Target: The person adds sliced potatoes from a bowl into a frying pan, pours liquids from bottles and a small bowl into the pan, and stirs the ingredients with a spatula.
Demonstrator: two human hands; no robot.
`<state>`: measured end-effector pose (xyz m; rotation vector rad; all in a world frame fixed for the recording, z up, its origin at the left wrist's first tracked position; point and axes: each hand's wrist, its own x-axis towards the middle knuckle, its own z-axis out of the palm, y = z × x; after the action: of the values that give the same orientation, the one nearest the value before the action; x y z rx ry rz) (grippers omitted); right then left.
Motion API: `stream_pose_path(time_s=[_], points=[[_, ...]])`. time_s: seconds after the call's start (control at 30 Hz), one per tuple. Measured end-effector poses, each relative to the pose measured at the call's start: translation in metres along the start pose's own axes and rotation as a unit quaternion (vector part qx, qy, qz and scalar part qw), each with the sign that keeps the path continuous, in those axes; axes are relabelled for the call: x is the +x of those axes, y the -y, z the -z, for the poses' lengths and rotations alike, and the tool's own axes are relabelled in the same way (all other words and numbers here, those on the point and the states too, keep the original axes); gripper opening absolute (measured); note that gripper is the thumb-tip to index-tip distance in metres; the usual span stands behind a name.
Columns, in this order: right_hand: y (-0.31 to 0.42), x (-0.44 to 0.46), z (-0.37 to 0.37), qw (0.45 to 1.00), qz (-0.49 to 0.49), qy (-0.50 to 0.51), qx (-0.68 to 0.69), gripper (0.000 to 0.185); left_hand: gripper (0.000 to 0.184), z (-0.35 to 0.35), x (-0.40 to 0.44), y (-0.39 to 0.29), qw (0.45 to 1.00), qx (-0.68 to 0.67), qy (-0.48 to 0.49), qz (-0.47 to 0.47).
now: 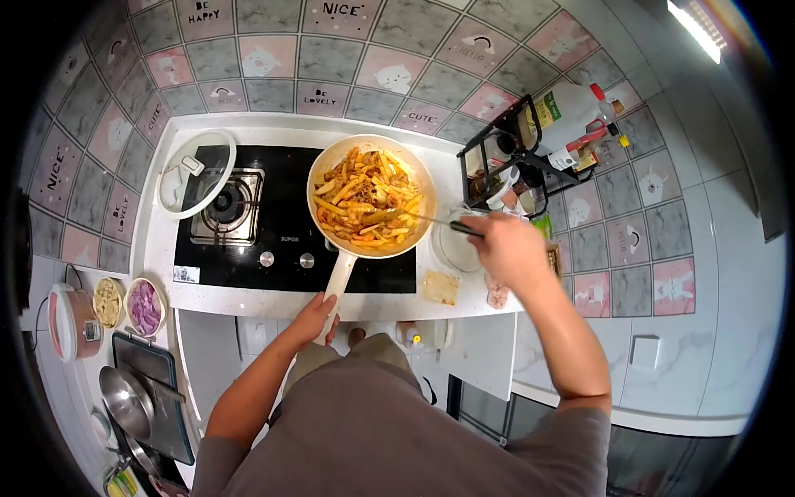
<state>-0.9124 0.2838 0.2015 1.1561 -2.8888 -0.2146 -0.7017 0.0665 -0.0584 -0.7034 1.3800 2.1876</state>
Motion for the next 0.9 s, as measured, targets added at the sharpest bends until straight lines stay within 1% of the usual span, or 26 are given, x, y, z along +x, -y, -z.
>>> stream_pose_path(time_s=[0.07,0.13,0.17,0.23,0.27,0.33,0.37,0.43,0.47,0.5,0.53,0.57,0.6,0.67,0.7,0.73,0.77,0.8,0.87,0.9], points=[[-0.001,0.007,0.027,0.997,-0.059,0.047,-0.006,0.025,0.025,-0.001,-0.001,0.001,1.000,-0.008,0.001,0.003],[-0.002,0.020,0.036,0.992,-0.090,0.072,-0.046,0.024,0.025,-0.001,0.000,0.000,1.000,-0.016,0.002,0.003],[-0.002,0.028,0.036,0.992,-0.091,0.071,-0.047,0.024,0.025,-0.001,0.000,0.001,1.000,-0.018,0.001,0.006],[0.000,0.044,0.031,0.986,-0.088,0.099,-0.096,0.024,0.025,0.000,0.001,0.003,1.000,-0.020,-0.003,0.009],[-0.001,0.051,0.029,0.987,-0.086,0.098,-0.096,0.024,0.025,0.001,0.002,0.004,1.000,-0.016,-0.002,0.006],[-0.007,0.064,0.020,0.980,-0.117,0.123,-0.100,0.025,0.025,0.001,0.002,0.004,1.000,-0.015,-0.004,0.005],[-0.021,0.074,0.007,0.981,-0.115,0.123,-0.099,0.025,0.025,0.000,0.001,0.003,1.000,-0.014,-0.006,0.005],[-0.066,0.092,-0.033,0.976,-0.090,0.198,-0.034,0.030,0.025,-0.001,0.000,0.001,1.000,-0.015,-0.011,0.005],[-0.080,0.095,-0.047,0.976,-0.085,0.197,-0.033,0.030,0.025,-0.001,0.000,0.000,1.000,-0.015,-0.008,0.006],[-0.091,0.098,-0.059,0.959,-0.124,0.248,0.056,0.032,0.025,-0.001,-0.001,-0.001,1.000,-0.015,-0.005,0.007],[-0.103,0.101,-0.075,0.931,-0.161,0.295,0.144,0.035,0.025,-0.001,-0.001,-0.001,1.000,-0.017,-0.010,0.007],[-0.114,0.095,-0.102,0.928,-0.167,0.266,0.201,0.040,0.025,-0.001,-0.001,-0.001,1.000,-0.021,-0.009,0.012],[-0.118,0.089,-0.133,0.931,-0.179,0.260,0.182,0.041,0.025,-0.002,-0.002,-0.001,1.000,-0.024,-0.008,0.017],[-0.127,0.083,-0.197,0.892,-0.206,0.219,0.338,0.038,0.025,-0.003,-0.004,-0.005,1.000,-0.022,-0.010,0.017],[-0.120,0.082,-0.196,0.892,-0.204,0.220,0.340,0.038,0.025,-0.004,-0.006,-0.007,1.000,-0.020,-0.008,0.019],[-0.103,0.081,-0.184,0.937,-0.142,0.138,0.287,0.038,0.025,-0.003,-0.006,-0.006,1.000,-0.019,-0.010,0.021],[-0.088,0.079,-0.171,0.968,-0.081,0.052,0.231,0.037,0.025,-0.002,-0.005,-0.005,1.000,-0.019,-0.008,0.020],[-0.079,0.077,-0.154,0.968,-0.084,0.052,0.232,0.037,0.025,-0.002,-0.005,-0.005,1.000,-0.018,-0.003,0.018],[-0.069,0.076,-0.121,0.994,-0.042,0.015,0.101,0.037,0.025,-0.003,-0.004,-0.007,1.000,-0.012,-0.006,0.022],[-0.072,0.075,-0.115,0.996,-0.034,0.023,0.074,0.037,0.026,-0.003,-0.004,-0.006,1.000,-0.008,-0.012,0.024]])
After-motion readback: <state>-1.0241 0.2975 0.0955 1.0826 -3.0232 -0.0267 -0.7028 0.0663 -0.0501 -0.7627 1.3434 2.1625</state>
